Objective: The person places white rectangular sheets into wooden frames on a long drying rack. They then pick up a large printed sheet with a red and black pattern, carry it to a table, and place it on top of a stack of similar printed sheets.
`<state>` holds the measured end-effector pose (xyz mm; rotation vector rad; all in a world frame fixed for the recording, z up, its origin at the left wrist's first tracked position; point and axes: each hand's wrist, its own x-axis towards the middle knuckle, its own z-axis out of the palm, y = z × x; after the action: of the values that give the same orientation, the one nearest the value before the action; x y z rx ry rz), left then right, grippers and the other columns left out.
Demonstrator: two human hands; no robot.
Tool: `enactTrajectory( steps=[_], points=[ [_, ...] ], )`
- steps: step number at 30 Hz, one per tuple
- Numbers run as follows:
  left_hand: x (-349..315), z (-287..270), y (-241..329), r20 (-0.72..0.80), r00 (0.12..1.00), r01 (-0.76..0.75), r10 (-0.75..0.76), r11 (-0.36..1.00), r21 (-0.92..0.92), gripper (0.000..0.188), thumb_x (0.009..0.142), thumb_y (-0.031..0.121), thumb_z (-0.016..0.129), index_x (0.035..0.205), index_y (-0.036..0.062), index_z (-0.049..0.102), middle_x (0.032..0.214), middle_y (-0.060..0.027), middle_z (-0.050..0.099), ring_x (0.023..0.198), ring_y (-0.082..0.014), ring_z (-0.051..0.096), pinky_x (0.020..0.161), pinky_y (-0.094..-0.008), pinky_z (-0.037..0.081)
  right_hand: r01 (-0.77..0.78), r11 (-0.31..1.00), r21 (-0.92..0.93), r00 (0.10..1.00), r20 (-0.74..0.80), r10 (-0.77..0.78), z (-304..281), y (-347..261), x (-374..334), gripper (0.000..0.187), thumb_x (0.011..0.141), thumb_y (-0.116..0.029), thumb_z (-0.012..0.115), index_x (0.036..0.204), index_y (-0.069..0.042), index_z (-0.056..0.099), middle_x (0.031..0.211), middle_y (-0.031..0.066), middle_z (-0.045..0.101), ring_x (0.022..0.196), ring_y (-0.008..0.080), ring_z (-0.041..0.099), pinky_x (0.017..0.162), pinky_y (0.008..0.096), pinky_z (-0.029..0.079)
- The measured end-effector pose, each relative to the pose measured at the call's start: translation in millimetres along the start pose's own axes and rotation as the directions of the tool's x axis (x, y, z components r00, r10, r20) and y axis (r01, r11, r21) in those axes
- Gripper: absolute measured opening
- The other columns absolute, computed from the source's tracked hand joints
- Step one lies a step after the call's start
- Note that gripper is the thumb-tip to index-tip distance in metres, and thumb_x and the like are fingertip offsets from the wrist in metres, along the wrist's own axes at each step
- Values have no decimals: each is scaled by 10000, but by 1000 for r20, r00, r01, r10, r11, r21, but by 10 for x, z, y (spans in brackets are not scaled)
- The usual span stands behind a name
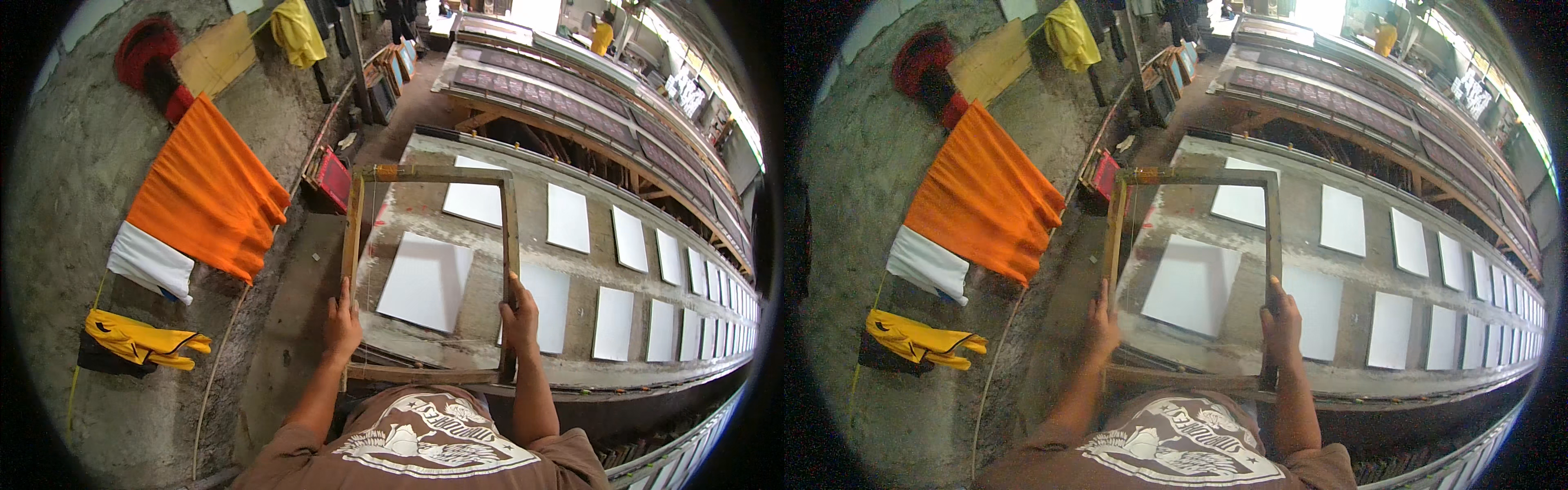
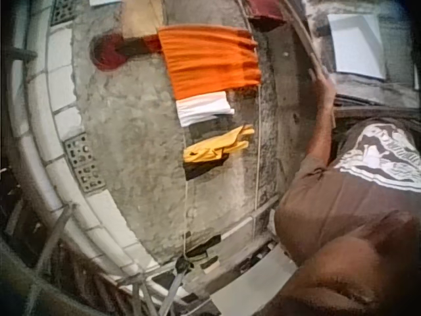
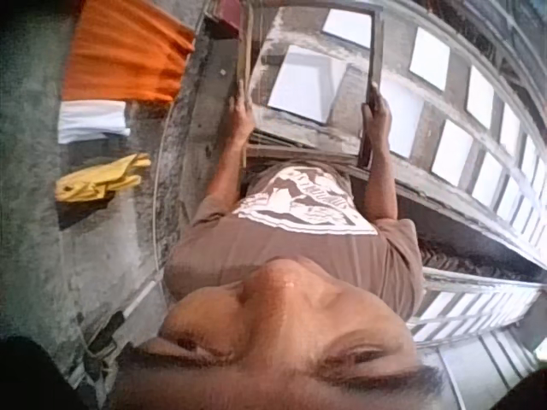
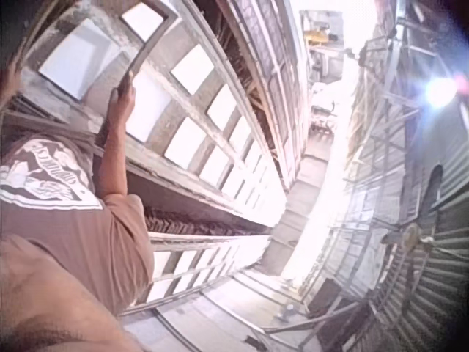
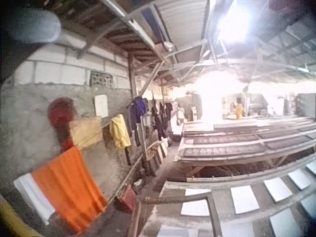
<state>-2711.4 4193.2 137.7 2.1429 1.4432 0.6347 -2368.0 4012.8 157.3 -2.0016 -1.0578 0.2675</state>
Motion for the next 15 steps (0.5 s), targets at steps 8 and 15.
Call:
enactTrajectory(
  steps=[8, 15],
  points=[
    [278, -527, -763, -86, 994, -68, 69, 997, 21, 673, 1028, 179, 541, 1615, 246, 220, 1256, -295, 526, 1026, -482, 637, 798, -501, 566, 86, 993, 80, 996, 20, -88, 627, -719, 97, 729, 796, 46, 674, 1477, -125, 478, 1091, 206, 648, 1030, 355, 673, 873, 439, 547],
    [355, -717, -884, -72, 997, -3, 6, 999, 46, 660, 1034, 171, 512, 1619, 220, 208, 1180, -249, 528, 928, -413, 646, 768, -478, 562, 72, 997, -33, 996, 51, -70, 888, -786, 233, 650, 810, 68, 652, 1436, -41, 516, 1129, 210, 642, 1013, 314, 679, 808, 381, 576]
  ],
)
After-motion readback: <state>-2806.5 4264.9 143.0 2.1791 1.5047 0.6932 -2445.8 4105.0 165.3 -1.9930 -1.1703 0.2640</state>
